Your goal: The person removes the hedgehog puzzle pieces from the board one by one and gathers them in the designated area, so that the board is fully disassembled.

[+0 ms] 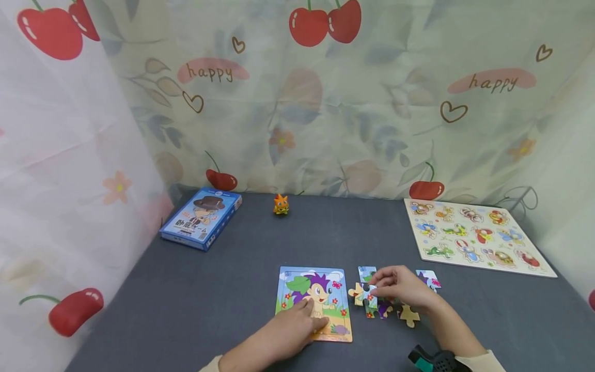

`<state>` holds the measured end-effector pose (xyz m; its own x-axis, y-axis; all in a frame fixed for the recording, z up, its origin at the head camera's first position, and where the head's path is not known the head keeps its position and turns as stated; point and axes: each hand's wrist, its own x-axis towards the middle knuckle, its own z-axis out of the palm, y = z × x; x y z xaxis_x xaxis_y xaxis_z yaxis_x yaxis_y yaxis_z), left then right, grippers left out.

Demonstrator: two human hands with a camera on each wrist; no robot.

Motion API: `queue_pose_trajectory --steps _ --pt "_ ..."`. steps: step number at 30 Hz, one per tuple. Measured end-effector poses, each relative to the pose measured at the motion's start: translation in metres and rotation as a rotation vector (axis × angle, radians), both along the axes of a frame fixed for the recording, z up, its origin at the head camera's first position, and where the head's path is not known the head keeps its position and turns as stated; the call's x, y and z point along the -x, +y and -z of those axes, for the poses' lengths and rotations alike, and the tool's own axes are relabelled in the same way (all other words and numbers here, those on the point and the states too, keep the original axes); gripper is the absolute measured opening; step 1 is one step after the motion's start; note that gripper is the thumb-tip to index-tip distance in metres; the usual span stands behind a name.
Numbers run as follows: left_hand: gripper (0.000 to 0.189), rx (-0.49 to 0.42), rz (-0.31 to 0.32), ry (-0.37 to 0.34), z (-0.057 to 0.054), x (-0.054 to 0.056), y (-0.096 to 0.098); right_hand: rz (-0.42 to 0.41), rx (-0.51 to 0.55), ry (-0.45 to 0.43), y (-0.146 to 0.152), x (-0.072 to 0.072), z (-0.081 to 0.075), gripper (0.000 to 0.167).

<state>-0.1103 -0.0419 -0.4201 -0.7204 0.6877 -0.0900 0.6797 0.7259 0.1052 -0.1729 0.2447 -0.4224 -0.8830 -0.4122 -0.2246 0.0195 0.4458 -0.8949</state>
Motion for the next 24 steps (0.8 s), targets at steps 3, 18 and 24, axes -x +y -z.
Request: queue_pose_trajectory --steps 3,18,24 --pt "0.035 -0.006 -0.002 0.000 0.000 0.000 0.000 0.029 0.001 -0.008 0.012 -0.005 -0.002 0.033" --pt "0.034 -0.017 -0.013 -0.015 0.001 -0.001 0.000 0.179 -0.079 -0.026 0.059 -0.021 -0.001 0.045" --pt "0.035 -0.014 -0.007 -0.011 0.000 -0.001 -0.001 0.234 -0.098 -0.003 0.077 -0.029 0.000 0.046"
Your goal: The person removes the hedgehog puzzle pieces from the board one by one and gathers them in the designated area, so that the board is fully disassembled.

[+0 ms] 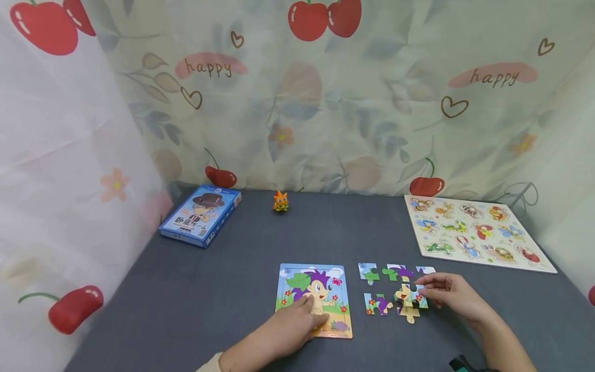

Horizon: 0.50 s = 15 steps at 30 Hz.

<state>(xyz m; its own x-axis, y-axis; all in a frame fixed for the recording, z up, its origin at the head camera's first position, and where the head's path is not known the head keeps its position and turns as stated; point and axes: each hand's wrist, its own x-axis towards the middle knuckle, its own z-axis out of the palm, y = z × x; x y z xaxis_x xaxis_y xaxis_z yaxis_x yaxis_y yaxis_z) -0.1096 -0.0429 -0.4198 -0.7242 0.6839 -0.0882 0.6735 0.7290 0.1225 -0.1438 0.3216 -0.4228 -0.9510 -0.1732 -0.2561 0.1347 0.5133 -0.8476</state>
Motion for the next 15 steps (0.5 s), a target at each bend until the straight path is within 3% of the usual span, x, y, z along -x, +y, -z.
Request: queue_pose_trajectory --steps 5,15 --pt "0.036 -0.003 0.001 0.003 0.000 0.001 0.000 0.006 -0.012 0.025 0.013 -0.004 0.003 0.045" --pt "0.035 -0.003 0.002 0.014 0.000 0.000 0.001 0.074 -0.040 -0.017 0.036 -0.013 0.009 0.046"
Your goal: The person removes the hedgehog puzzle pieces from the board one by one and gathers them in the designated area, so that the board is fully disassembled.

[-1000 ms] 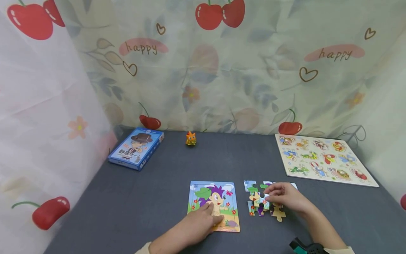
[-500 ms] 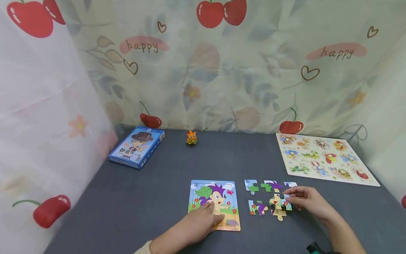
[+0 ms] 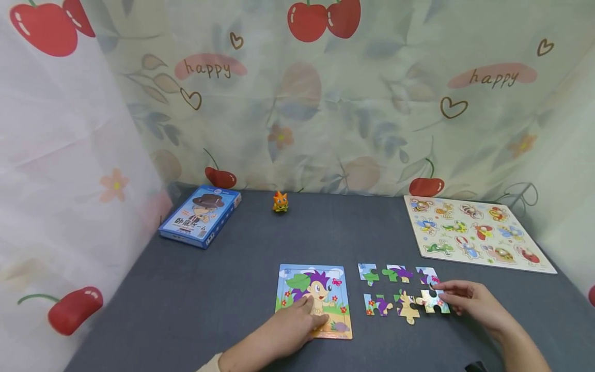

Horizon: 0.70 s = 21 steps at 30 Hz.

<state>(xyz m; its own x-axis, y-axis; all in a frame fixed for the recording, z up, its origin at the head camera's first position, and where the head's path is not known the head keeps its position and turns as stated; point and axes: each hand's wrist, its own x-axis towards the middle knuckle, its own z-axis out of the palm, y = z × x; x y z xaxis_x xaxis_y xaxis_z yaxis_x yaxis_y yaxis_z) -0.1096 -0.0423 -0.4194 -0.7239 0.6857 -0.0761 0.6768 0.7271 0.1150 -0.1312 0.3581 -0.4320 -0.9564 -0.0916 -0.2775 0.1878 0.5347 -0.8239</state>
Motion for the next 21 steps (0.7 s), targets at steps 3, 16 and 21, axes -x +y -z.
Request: queue_pose_trajectory --steps 3,16,21 --pt "0.035 0.000 -0.003 -0.012 0.000 0.000 0.000 0.015 -0.010 -0.011 0.007 -0.002 0.001 0.046" --pt "0.036 0.004 -0.003 -0.030 0.000 0.001 0.000 0.084 -0.042 -0.065 0.015 -0.002 0.009 0.045" --pt "0.036 0.002 -0.003 -0.030 0.001 0.002 0.000 0.103 -0.069 -0.072 0.014 -0.002 0.010 0.043"
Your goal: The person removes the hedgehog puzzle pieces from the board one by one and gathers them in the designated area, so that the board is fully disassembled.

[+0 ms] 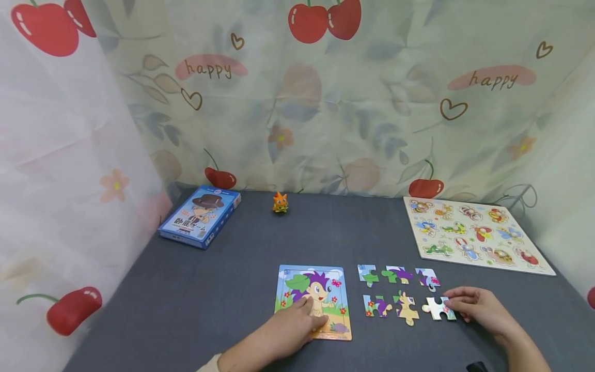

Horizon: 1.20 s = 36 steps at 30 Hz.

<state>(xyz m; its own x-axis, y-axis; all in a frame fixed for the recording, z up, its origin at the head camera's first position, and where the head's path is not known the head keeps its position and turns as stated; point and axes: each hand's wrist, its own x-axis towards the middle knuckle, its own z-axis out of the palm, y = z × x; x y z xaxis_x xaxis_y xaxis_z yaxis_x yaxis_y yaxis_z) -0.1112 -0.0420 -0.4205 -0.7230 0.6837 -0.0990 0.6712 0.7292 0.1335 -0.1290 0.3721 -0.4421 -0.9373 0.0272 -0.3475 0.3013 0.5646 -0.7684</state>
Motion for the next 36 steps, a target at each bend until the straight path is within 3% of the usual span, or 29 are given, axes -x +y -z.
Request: queue_pose_trajectory --steps 11,25,33,36 --pt "0.034 -0.006 -0.007 0.000 -0.0001 -0.0012 0.0001 0.012 -0.092 0.046 -0.0024 0.0011 0.0045 0.040" --pt "0.035 -0.006 0.005 0.014 0.0004 -0.0006 0.0000 0.027 -0.095 0.093 -0.0017 -0.0009 0.0051 0.043" --pt "0.036 0.001 0.009 -0.002 -0.0003 -0.0005 0.0001 -0.149 -0.189 0.244 -0.0029 -0.0076 0.0069 0.044" --pt "0.037 0.004 0.014 0.009 -0.0001 -0.0005 0.0000 -0.157 -0.202 0.263 -0.0044 -0.0078 0.0070 0.041"
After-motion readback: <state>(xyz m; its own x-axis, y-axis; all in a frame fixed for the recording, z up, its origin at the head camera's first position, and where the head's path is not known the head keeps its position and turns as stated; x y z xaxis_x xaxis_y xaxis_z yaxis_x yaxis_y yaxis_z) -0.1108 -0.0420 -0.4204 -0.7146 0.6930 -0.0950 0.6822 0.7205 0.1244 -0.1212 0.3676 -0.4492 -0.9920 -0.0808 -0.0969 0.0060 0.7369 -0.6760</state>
